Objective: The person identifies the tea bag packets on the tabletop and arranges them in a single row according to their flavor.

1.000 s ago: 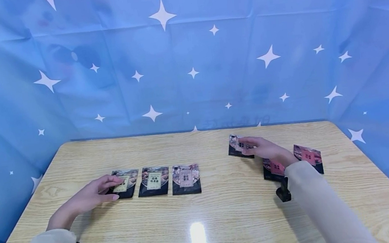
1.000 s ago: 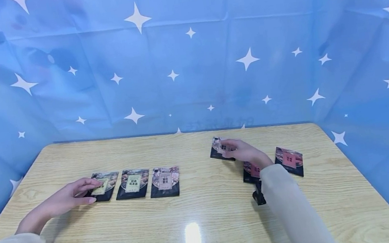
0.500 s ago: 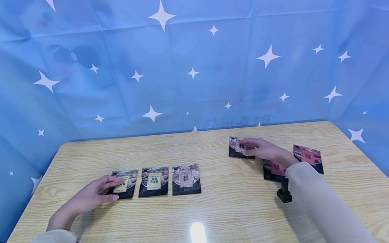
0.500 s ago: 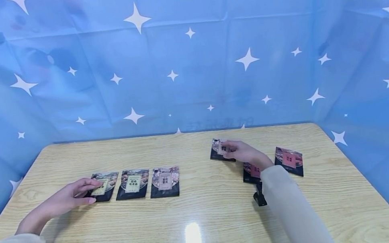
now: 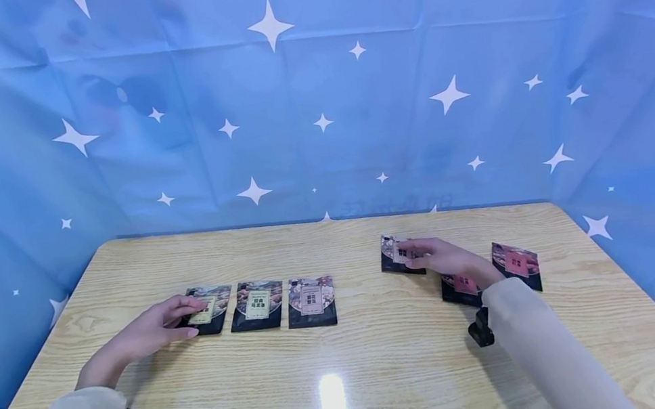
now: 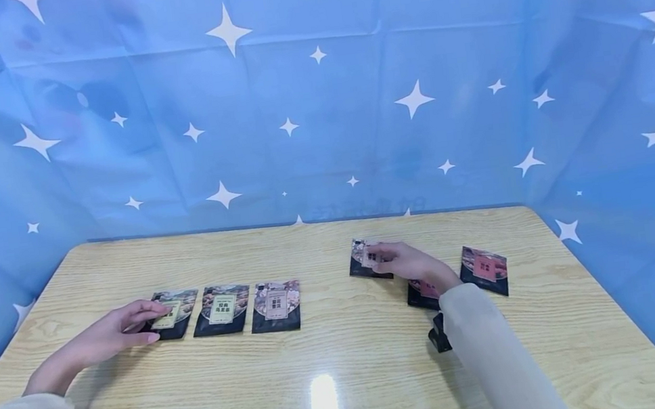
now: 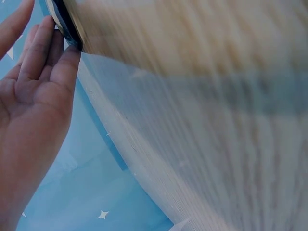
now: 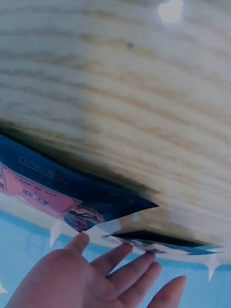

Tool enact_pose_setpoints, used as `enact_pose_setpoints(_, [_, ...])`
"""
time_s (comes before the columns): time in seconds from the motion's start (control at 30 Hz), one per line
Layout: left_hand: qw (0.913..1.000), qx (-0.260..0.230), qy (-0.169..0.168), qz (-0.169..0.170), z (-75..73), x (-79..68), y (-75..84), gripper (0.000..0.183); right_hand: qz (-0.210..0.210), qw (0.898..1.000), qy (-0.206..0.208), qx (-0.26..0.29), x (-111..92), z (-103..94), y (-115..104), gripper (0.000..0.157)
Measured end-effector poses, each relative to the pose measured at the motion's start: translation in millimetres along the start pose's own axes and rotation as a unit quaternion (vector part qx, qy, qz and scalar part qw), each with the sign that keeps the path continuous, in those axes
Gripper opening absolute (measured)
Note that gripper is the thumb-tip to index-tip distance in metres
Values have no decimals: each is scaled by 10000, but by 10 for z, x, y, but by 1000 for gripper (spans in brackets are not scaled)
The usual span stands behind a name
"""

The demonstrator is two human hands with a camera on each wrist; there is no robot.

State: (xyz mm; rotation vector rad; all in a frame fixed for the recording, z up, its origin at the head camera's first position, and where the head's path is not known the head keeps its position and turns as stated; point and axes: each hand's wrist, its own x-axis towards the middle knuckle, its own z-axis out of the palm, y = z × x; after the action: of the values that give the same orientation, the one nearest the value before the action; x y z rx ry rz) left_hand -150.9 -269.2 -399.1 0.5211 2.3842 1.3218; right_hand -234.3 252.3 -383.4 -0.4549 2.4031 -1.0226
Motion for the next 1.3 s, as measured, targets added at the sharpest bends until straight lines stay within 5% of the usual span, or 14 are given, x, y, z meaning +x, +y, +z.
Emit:
enact_pose_setpoints(0.7, [9999,-99,-15,31,-12,-5,-10,47,-84,9985,-427,328,-81,180,-85,51])
enact_pose_setpoints(1.3, [10000,-41,-24,19,-8,-3,2,47,-551,9963,-656,-115,-126,376,-194,50])
